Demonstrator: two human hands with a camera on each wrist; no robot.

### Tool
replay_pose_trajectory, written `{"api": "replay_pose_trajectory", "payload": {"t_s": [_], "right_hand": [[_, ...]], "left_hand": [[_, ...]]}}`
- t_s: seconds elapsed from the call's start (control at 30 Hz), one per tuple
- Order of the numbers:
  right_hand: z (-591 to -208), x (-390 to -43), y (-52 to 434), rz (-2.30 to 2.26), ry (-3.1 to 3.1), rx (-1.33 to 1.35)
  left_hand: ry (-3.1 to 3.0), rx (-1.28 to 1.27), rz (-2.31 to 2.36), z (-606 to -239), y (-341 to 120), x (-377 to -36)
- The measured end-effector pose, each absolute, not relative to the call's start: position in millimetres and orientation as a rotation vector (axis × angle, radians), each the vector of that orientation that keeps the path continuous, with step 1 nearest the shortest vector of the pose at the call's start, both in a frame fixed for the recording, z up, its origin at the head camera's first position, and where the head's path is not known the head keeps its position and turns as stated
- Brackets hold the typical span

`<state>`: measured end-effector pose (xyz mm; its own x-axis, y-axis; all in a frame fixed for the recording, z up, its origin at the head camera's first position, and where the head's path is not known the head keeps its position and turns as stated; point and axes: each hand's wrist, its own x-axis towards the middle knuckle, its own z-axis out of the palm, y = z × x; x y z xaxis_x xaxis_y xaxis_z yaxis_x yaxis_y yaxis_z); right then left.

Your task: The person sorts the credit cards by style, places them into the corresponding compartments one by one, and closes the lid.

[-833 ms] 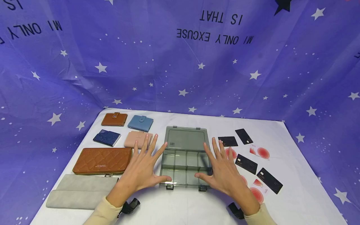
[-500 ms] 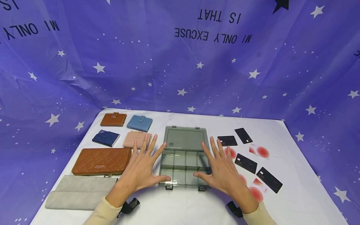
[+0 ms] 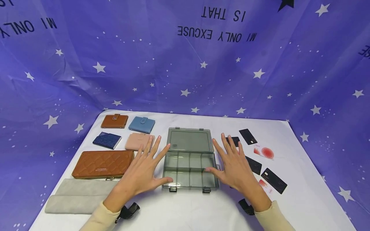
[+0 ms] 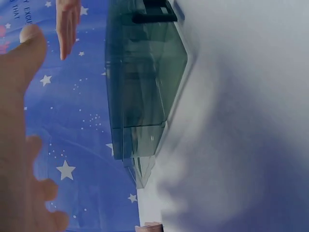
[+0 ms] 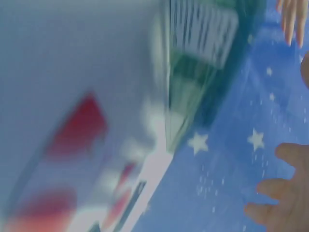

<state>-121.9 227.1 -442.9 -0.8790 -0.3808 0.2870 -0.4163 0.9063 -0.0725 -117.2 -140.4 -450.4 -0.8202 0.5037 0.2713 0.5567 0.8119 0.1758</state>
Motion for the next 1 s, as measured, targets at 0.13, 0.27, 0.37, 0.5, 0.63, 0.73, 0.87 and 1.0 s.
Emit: {"api": "replay_pose_trajectory", "payload": {"t_s": [0.13,0.27,0.37,0.5,0.63,0.73,0.87,1.0], "right_hand": [[-436,-132,256,0.316,-2.738,0.604],[-440,-139,293,0.376,-2.73,0.562],[-446,-137,319,0.374,-2.852,0.447],[-454,-131,347,0.348,-3.04,0.298],[-458,-129,362,0.35,-3.122,0.253],[-461,-127,368,0.385,-3.131,0.244],[-464,-125,374,0.432,-3.134,0.258],[-464,-125,379,0.475,-3.124,0.331]], "left_hand": [[-2.743,-0.921,-0.51,-452,-149,-116],[-2.684,-0.989,-0.606,-456,-159,-112],[-2.656,-1.013,-0.667,-461,-162,-109],[-2.647,-1.04,-0.727,-469,-161,-107],[-2.654,-1.053,-0.716,-477,-159,-107],[-2.659,-1.056,-0.697,-480,-160,-107],[-2.688,-1.06,-0.713,-481,-160,-107],[-2.724,-1.072,-0.727,-480,-160,-107]]}}
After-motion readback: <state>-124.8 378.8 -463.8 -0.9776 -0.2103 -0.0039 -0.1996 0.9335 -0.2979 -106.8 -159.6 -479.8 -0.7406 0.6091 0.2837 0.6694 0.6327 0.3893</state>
